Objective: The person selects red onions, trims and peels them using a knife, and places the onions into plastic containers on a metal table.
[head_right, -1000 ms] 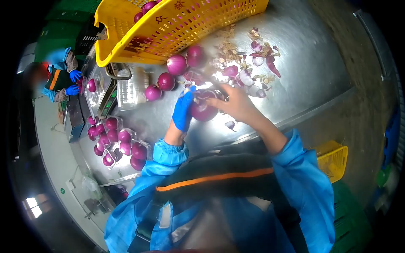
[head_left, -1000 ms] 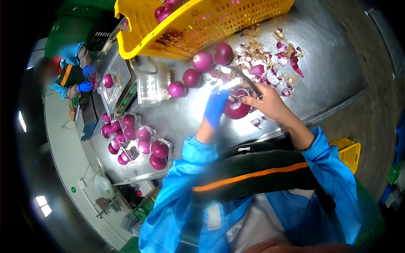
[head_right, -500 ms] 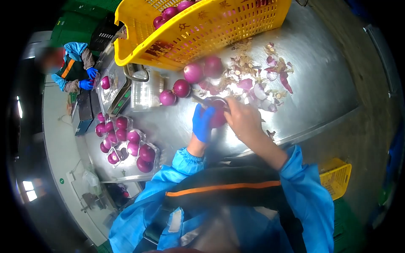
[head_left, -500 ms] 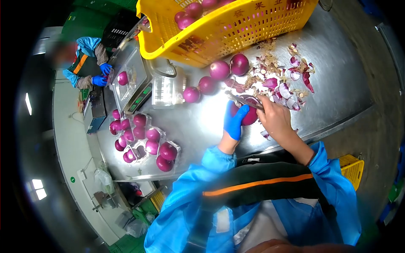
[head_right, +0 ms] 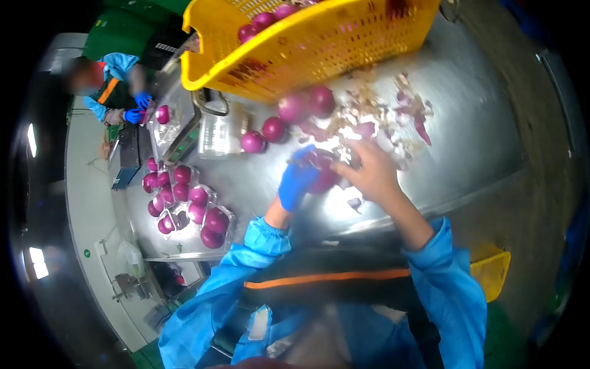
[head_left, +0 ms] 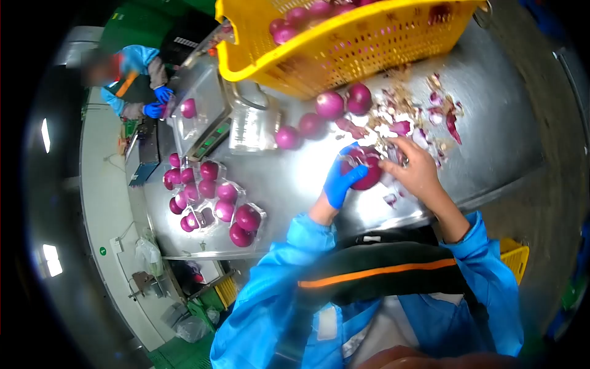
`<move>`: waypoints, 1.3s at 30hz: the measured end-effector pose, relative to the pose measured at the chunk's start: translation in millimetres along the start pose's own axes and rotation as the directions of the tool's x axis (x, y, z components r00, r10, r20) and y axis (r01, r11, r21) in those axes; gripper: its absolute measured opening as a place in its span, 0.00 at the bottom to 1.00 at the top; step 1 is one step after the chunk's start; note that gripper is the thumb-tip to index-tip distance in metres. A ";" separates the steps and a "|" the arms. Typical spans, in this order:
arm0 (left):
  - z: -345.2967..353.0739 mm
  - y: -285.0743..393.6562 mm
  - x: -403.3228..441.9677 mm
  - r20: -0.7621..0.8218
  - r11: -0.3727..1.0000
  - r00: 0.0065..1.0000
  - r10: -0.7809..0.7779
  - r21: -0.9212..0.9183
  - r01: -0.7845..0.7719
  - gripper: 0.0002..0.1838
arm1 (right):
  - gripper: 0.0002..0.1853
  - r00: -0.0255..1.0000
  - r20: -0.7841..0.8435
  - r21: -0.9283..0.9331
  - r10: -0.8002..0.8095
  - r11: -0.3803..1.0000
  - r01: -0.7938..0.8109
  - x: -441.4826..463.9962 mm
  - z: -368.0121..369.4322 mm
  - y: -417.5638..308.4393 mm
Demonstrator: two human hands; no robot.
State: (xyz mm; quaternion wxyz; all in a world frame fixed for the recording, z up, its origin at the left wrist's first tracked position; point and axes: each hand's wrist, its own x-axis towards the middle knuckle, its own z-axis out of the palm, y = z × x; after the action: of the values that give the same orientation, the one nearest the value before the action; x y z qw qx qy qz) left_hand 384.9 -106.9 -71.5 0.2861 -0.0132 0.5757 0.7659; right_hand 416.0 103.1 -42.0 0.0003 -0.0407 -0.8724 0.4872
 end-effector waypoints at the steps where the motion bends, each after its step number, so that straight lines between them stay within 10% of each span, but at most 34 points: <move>1: -3.7 -5.2 0.1 0.011 1.000 1.000 -0.026 -0.011 0.026 0.35 | 0.27 0.993 -0.033 -0.051 -0.109 0.993 0.108 3.4 6.8 6.8; 14: -9.1 -4.7 -11.0 0.043 0.966 0.985 0.168 0.190 -0.174 0.43 | 0.18 0.838 -0.060 -0.247 -0.543 0.821 0.515 4.1 24.6 10.2; 22: 30.5 15.2 -40.4 0.210 0.932 0.968 0.135 0.305 -0.196 0.51 | 0.10 0.913 -0.059 -0.220 -0.404 0.897 0.383 11.1 40.0 40.5; 27: 10.6 23.7 -30.1 0.069 0.977 0.994 0.087 0.187 -0.099 0.43 | 0.10 0.981 0.038 0.442 0.191 0.877 -0.188 14.6 38.2 55.2; 35: 11.0 2.9 -26.0 0.100 0.989 0.988 0.114 -0.110 -0.103 0.35 | 0.10 0.943 0.184 0.521 0.276 0.786 -0.332 5.7 34.3 40.9; 39: -7.4 -49.6 -1.8 0.169 0.919 0.983 0.075 -0.394 -0.003 0.33 | 0.09 1.000 -0.028 0.289 0.002 0.957 0.007 0.6 37.7 37.2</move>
State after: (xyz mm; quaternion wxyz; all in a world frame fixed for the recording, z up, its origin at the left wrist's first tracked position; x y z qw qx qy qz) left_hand 406.6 -105.7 -116.7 0.3133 0.0110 0.3827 0.8691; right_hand 416.6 90.6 -93.5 0.0192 -0.0460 -0.7919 0.6087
